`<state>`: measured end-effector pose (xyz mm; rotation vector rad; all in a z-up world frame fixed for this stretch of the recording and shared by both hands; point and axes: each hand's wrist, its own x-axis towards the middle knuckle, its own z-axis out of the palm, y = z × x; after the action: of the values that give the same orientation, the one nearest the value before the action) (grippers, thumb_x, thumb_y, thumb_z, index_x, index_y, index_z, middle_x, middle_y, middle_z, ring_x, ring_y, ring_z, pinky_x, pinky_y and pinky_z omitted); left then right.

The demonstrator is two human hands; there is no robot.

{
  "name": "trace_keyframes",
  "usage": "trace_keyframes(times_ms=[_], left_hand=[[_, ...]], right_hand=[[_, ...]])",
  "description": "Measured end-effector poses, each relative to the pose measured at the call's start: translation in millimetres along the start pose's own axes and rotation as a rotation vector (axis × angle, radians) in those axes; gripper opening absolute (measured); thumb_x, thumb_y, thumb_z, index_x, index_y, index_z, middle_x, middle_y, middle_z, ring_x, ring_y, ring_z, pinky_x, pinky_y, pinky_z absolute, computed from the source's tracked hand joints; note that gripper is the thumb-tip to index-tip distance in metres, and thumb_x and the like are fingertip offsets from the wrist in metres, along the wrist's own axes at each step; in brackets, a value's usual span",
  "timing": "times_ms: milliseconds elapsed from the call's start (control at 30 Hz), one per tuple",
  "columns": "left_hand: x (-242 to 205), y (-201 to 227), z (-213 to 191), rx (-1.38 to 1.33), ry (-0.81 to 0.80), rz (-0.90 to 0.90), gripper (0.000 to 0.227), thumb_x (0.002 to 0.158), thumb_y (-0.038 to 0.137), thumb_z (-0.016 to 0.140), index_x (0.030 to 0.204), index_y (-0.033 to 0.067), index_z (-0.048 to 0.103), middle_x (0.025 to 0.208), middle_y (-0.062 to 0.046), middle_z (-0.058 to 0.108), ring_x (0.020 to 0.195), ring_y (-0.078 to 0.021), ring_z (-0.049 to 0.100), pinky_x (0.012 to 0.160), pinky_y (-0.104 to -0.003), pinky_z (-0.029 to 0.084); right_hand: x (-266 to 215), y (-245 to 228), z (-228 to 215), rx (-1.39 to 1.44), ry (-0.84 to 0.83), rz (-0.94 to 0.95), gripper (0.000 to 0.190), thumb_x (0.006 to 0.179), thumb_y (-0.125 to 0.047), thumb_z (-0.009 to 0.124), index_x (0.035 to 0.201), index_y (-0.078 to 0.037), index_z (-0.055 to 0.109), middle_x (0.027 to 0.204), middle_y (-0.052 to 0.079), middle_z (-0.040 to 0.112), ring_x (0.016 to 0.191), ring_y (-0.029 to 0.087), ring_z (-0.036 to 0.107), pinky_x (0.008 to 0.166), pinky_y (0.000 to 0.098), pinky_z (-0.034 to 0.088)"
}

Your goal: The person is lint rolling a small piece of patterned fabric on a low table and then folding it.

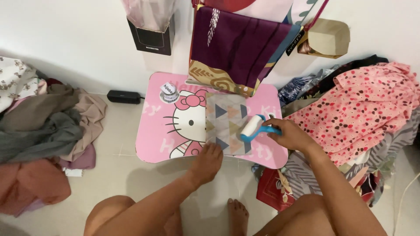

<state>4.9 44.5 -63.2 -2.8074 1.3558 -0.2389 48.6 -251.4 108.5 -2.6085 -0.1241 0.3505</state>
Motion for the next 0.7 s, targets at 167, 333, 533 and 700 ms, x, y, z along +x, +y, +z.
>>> trace_keyframes(times_ms=[167, 333, 533, 700], left_hand=[[-16, 25, -67, 0.141, -0.07, -0.053, 0.054, 0.092, 0.028, 0.066, 0.135, -0.0037, 0.059, 0.133, -0.024, 0.059, 0.129, -0.0396, 0.054, 0.11, -0.052, 0.04], [-2, 26, -23, 0.122, -0.126, -0.039, 0.061, 0.09, 0.026, 0.065, 0.139, -0.0079, 0.053, 0.135, -0.027, 0.056, 0.13, -0.0435, 0.051, 0.111, -0.055, 0.037], [17, 31, 25, -0.016, -0.174, -0.082, 0.073, 0.074, 0.028, 0.084, 0.136, -0.002, 0.062, 0.148, -0.022, 0.054, 0.142, -0.0461, 0.039, 0.107, -0.062, 0.035], [31, 25, 26, -0.109, -0.165, -0.072, 0.072, 0.057, 0.023, 0.087, 0.122, -0.0001, 0.066, 0.123, -0.022, 0.062, 0.117, -0.0475, 0.052, 0.086, -0.059, 0.046]], right_hand=[[-8, -61, 25, 0.013, -0.001, -0.058, 0.035, 0.089, -0.019, 0.067, 0.123, -0.02, 0.072, 0.084, 0.017, 0.077, 0.073, 0.035, 0.074, 0.071, 0.0428, 0.06], [20, -73, 107, -0.168, -0.066, -0.139, 0.039, 0.09, -0.029, 0.061, 0.128, -0.021, 0.066, 0.098, 0.017, 0.076, 0.093, 0.04, 0.076, 0.081, 0.0502, 0.061], [41, -104, 137, -0.26, -0.116, -0.059, 0.033, 0.092, -0.021, 0.054, 0.117, -0.005, 0.068, 0.091, 0.025, 0.073, 0.086, 0.044, 0.076, 0.074, 0.0501, 0.063], [97, -98, 143, -0.247, -0.072, -0.013, 0.038, 0.086, -0.029, 0.061, 0.111, -0.001, 0.07, 0.091, 0.029, 0.073, 0.089, 0.051, 0.073, 0.073, 0.0591, 0.061]])
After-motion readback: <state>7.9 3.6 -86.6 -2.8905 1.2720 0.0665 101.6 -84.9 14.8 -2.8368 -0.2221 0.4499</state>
